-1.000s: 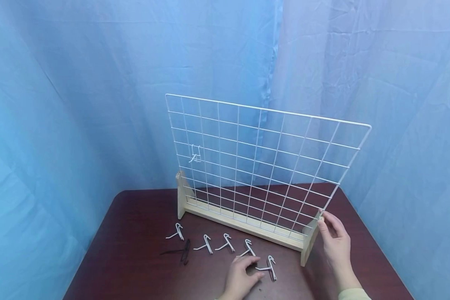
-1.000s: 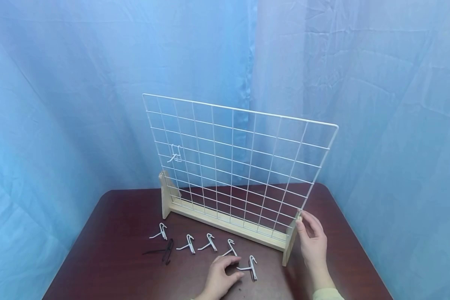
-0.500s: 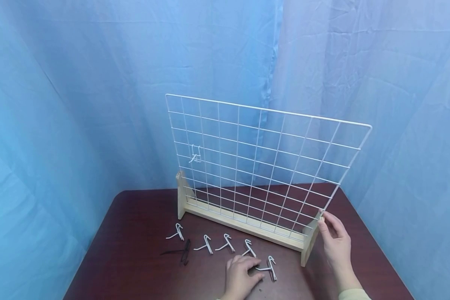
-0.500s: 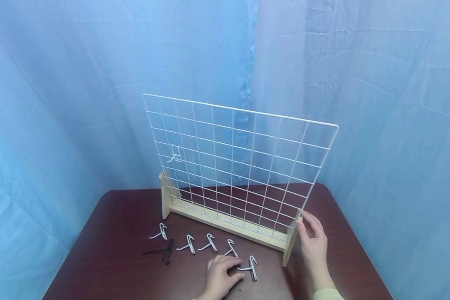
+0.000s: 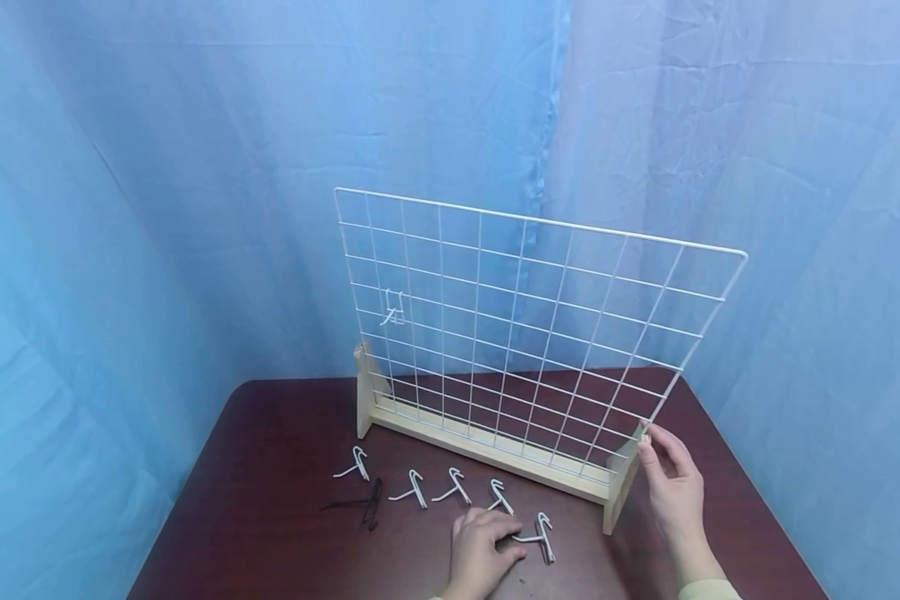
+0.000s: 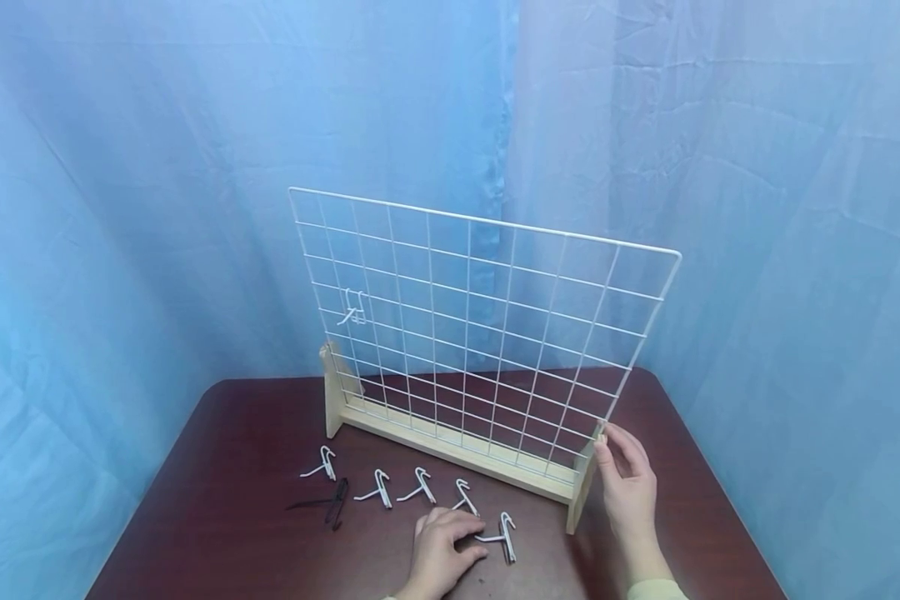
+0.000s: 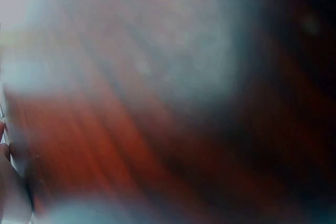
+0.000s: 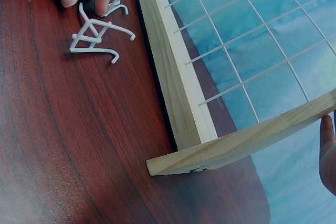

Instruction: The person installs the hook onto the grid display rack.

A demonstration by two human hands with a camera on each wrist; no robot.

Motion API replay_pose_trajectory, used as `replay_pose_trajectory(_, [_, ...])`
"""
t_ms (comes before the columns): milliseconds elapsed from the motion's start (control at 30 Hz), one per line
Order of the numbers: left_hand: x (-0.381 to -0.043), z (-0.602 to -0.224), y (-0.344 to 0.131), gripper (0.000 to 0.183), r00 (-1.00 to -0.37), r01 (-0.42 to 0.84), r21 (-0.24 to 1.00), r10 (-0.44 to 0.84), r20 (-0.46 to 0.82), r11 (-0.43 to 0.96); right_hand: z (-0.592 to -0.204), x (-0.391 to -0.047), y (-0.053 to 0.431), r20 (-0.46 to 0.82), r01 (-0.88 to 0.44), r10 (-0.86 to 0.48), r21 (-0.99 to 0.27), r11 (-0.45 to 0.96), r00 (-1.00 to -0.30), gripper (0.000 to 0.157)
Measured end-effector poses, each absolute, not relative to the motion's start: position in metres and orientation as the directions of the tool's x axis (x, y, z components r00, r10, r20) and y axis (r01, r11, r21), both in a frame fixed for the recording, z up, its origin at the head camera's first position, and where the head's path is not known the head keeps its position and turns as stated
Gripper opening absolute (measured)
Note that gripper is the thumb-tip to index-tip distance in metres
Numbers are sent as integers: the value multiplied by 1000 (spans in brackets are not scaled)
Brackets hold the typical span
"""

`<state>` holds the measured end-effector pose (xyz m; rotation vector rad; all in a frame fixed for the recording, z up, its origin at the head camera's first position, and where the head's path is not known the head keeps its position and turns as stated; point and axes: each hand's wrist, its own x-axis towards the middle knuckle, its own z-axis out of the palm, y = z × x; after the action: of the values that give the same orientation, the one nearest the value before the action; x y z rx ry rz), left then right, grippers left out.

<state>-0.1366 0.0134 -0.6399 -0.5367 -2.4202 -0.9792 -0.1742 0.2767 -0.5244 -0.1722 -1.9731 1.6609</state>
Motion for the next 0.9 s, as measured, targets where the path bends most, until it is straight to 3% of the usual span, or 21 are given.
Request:
replay_pose_trajectory(633, [-141,-648,17,21,-772,525,456,177,611,719,-525,-175,277,312,-234,441,-946,223,-841,35])
replay_pose_trajectory(900, [-139,-646,19,15,-806,481,494,145,574,724,-527,-175,277,326,-250,442,-943,222,-836,35])
